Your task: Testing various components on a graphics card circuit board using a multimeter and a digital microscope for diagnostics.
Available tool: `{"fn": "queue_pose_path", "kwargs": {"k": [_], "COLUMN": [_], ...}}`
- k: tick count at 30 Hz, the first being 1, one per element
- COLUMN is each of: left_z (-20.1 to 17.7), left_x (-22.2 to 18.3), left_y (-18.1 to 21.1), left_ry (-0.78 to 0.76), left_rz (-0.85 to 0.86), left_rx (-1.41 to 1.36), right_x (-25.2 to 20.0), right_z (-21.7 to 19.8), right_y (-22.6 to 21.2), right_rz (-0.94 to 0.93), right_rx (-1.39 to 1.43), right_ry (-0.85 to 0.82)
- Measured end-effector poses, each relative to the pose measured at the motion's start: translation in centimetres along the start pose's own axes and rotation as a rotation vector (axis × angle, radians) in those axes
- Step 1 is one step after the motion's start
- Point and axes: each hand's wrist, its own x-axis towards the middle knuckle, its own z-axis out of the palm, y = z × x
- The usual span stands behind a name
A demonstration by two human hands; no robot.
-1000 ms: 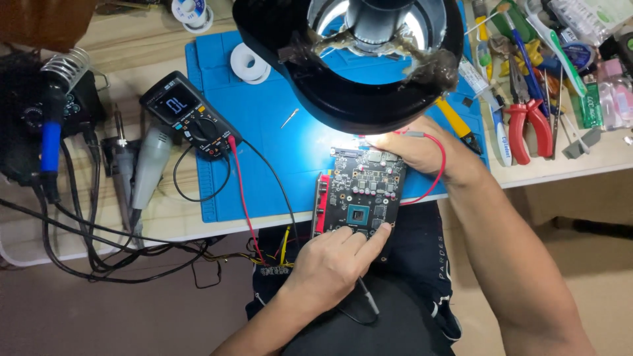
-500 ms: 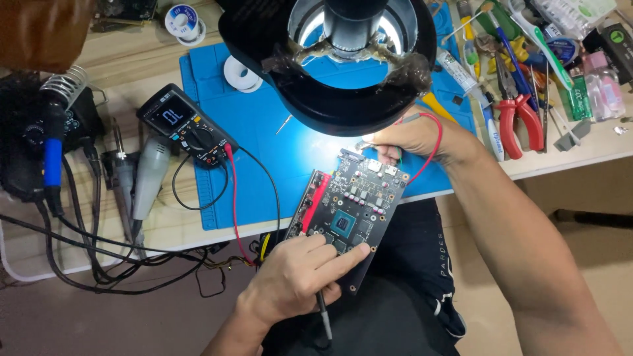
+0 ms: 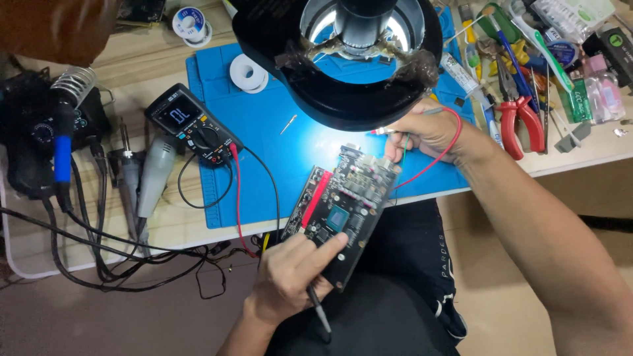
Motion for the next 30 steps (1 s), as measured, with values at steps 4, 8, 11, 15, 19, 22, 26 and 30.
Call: {"fn": "queue_pose_path", "kwargs": {"k": [4,8,11,15,19,22,26,30], "left_z": [0.0,0.0,-0.8,2.8,3.6,4.1,4.9,4.7], "left_x": [-1.2,-1.3,-1.1,-4.9,-3.1,-2.3,-3.2,-3.3], "left_y": [-1.1,-2.5,-3.1,-7.8,-9.7,-11.3,-13.5,-13.7], "left_ry": [0.099,0.3,0.412,0.809,0.871,0.761,0.652,0.618], "left_rz": [-0.105,-0.316,-0.577,-0.883,-0.976,-0.946,-0.926,-0.891], "left_rx": [-0.045,-0.104,-0.163,-0.633,-0.721,-0.7,-0.799,-0.862], "right_x": [-1.7,-3.1,-3.4,-2.5,-2.8,-2.8,-3.1,-3.3], "right_z": [3.3,5.6,6.6,5.5,5.8,5.6,5.9,4.8], "right_y": [-1.1,0.7,2.4,4.2,3.3,2.6,0.7,1.4], "right_rz": [-0.091,-0.272,-0.526,-0.816,-0.821,-0.819,-0.821,-0.743], "right_rx": [-0.204,-0.451,-0.697,-0.901,-0.883,-0.84,-0.705,-0.567], "right_ry": [0.17,0.461,0.621,0.819,0.809,0.744,0.647,0.56]}}
